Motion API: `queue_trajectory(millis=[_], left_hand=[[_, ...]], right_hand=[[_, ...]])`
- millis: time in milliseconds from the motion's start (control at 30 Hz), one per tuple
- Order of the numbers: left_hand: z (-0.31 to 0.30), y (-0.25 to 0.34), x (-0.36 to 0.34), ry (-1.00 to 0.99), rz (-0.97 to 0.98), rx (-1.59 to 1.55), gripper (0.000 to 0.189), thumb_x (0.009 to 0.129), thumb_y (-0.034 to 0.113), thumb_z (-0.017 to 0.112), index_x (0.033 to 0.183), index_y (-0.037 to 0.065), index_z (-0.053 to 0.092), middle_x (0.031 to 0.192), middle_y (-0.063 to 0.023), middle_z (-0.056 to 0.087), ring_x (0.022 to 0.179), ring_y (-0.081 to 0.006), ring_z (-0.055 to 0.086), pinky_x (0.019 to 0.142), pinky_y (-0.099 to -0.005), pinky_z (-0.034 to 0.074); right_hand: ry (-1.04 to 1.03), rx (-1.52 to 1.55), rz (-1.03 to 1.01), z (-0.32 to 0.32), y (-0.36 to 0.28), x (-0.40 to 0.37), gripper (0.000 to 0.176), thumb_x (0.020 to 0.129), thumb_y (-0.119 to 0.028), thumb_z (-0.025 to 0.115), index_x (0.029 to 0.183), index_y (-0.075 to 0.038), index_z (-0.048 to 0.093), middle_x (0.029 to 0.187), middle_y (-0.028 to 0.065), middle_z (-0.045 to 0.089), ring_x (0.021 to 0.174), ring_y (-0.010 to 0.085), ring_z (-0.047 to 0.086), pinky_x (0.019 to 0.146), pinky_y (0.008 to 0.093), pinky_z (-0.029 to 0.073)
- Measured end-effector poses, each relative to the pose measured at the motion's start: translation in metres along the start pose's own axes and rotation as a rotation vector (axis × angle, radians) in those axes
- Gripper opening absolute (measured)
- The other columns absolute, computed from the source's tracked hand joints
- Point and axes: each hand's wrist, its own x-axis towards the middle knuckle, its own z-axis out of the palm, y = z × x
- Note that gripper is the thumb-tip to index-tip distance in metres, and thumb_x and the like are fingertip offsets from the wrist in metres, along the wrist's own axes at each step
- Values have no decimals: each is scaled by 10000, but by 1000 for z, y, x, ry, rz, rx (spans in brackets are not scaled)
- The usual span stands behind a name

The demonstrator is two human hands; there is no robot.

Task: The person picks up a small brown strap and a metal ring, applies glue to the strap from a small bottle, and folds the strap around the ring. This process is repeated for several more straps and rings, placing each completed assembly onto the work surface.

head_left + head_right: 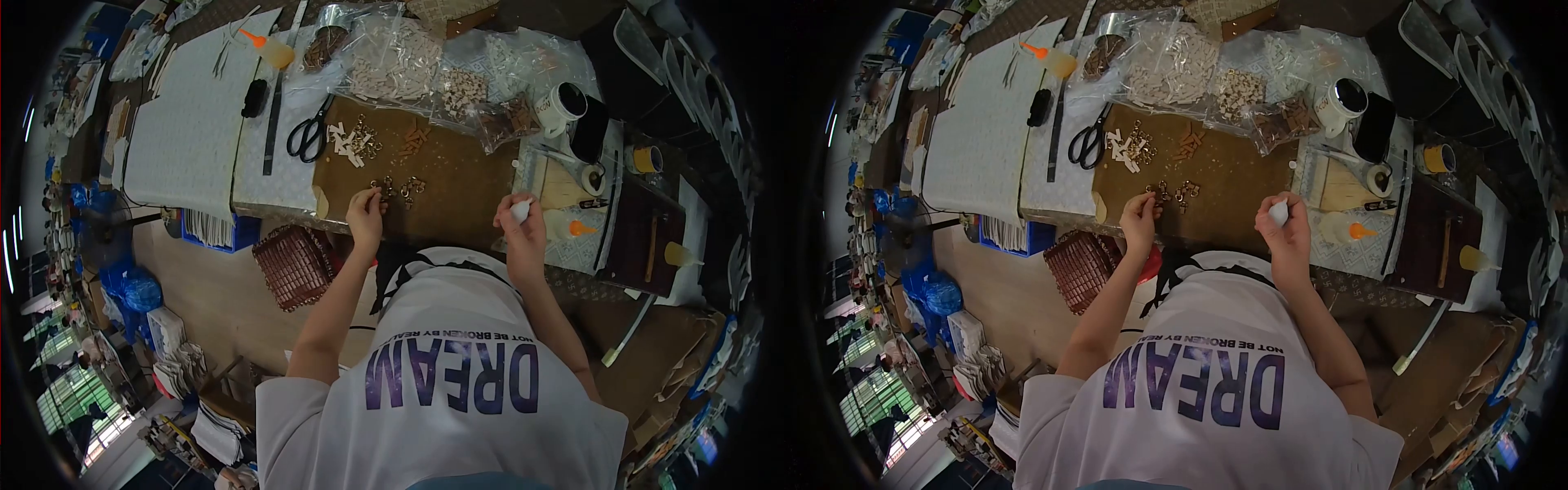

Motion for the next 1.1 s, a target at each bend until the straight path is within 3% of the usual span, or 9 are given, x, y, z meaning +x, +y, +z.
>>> queue_trajectory(millis=[67,200,400,500,633,700,833,867,1100], left_hand=[[-4,12,2,33,85,251,120,840,101,609,936,46,655,879,-103,577,675,-217,603,617,-297,482],[8,32,31,-22,340,377,124,839,77,587,941,48,651,869,-111,568,694,-243,589,625,-314,472],[45,33,88,-149,674,440,145,763,45,631,899,44,580,868,-127,592,770,-315,578,684,-394,467],[48,36,96,-349,476,516,176,754,48,633,897,57,530,854,-117,593,831,-316,566,727,-405,462],[45,35,93,-336,440,551,180,750,59,644,878,42,519,770,-115,611,741,-311,597,653,-399,470],[37,59,77,-411,298,350,151,763,40,619,878,29,521,755,-125,619,697,-308,610,626,-372,479],[23,87,51,-478,129,104,140,779,43,639,867,18,533,708,-78,607,611,-150,584,590,-273,464],[12,104,50,-547,124,48,131,787,32,649,856,17,538,730,-33,604,633,-75,545,595,-229,452],[-32,132,80,-835,-18,-348,87,824,20,625,898,12,579,828,-6,612,723,-66,574,646,-198,466]], right_hand=[[19,-21,3,-2,5,0,175,869,-77,574,996,-75,454,871,12,495,732,76,463,645,208,384],[104,-83,85,-7,12,2,127,860,-102,603,922,-61,500,746,-14,492,642,63,451,573,191,359],[160,-131,155,1,8,9,155,885,-143,584,978,-19,575,818,19,569,693,83,513,619,211,419],[188,-192,172,10,8,16,173,895,-147,564,1015,-23,575,906,37,592,777,100,549,661,223,440],[147,-192,229,19,17,27,234,891,-152,575,1077,-9,573,974,53,602,857,114,574,741,240,470],[112,-225,218,28,26,36,251,885,-139,581,1097,-5,569,986,52,602,877,116,575,760,242,472],[81,-335,228,44,49,54,264,867,-104,596,1109,-2,573,977,44,600,890,111,572,767,237,475],[31,-366,210,48,52,59,257,861,-98,600,1100,-4,578,962,43,603,868,106,572,749,232,475],[-171,-352,294,85,44,92,142,842,-94,617,961,-20,591,812,26,597,713,83,557,643,217,464]])
